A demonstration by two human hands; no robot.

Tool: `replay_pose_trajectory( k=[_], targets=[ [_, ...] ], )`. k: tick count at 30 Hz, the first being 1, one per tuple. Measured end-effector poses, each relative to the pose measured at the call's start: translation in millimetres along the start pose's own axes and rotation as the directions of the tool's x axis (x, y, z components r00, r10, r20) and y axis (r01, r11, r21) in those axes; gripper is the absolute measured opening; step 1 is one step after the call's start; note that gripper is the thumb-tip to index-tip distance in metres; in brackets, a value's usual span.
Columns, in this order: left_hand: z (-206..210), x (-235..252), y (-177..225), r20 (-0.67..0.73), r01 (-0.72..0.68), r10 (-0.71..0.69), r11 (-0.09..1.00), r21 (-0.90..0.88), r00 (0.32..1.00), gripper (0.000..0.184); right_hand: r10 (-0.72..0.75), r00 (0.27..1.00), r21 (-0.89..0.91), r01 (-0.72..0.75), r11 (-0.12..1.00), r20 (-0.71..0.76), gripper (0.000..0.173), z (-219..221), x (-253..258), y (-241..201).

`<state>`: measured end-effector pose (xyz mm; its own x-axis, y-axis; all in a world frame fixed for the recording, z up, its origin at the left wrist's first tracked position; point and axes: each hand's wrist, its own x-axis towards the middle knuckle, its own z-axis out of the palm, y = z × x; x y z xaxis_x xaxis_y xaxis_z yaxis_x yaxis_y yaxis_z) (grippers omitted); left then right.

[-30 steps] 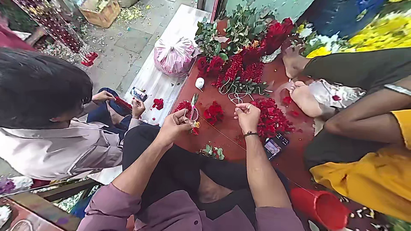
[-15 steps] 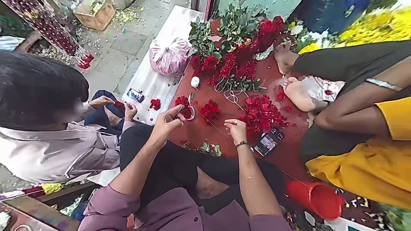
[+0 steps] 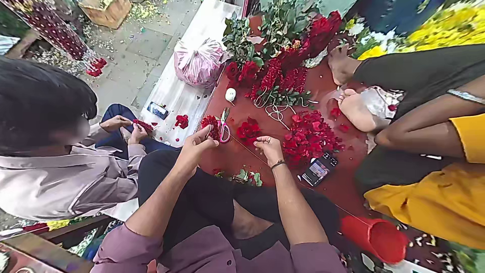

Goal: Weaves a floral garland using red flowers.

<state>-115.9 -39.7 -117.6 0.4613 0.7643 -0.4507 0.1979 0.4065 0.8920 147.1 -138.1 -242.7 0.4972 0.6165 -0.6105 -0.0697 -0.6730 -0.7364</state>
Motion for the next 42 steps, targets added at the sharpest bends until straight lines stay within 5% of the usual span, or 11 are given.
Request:
replay_pose_trajectory(
  k=[5, 10, 25, 34, 42],
  targets=[
    [6.5, -1.5, -3.4, 0.104, -0.051, 0.056, 0.997, -0.058, 0.993, 0.087, -0.211, 0.975, 0.365, 0.172, 0.915, 0.072, 0.011, 1.1, -63.5, -39.6],
    [16.3, -1.9, -7.9, 0.21, -0.04, 0.067, 0.99, -0.133, 0.975, 0.09, -0.448, 0.881, 0.373, 0.369, 0.852, 0.152, 0.014, 34.2, -111.6, -58.4],
    [17.9, 2.7, -13.6, 0.2, -0.036, 0.058, 0.993, -0.11, 0.978, 0.09, -0.333, 0.914, 0.574, 0.149, 0.805, 0.229, 0.016, 46.8, -105.4, -47.2],
    [16.7, -0.1, -11.7, 0.195, -0.075, 0.097, 0.99, -0.119, 0.976, 0.084, -0.558, 0.808, 0.406, 0.453, 0.794, 0.19, 0.023, 41.5, -102.6, -42.8],
    [16.7, 1.1, -12.5, 0.19, -0.086, 0.103, 0.992, -0.097, 0.976, 0.079, -0.495, 0.869, 0.486, 0.439, 0.756, -0.016, 0.016, 54.1, -109.9, -43.6]
  ],
)
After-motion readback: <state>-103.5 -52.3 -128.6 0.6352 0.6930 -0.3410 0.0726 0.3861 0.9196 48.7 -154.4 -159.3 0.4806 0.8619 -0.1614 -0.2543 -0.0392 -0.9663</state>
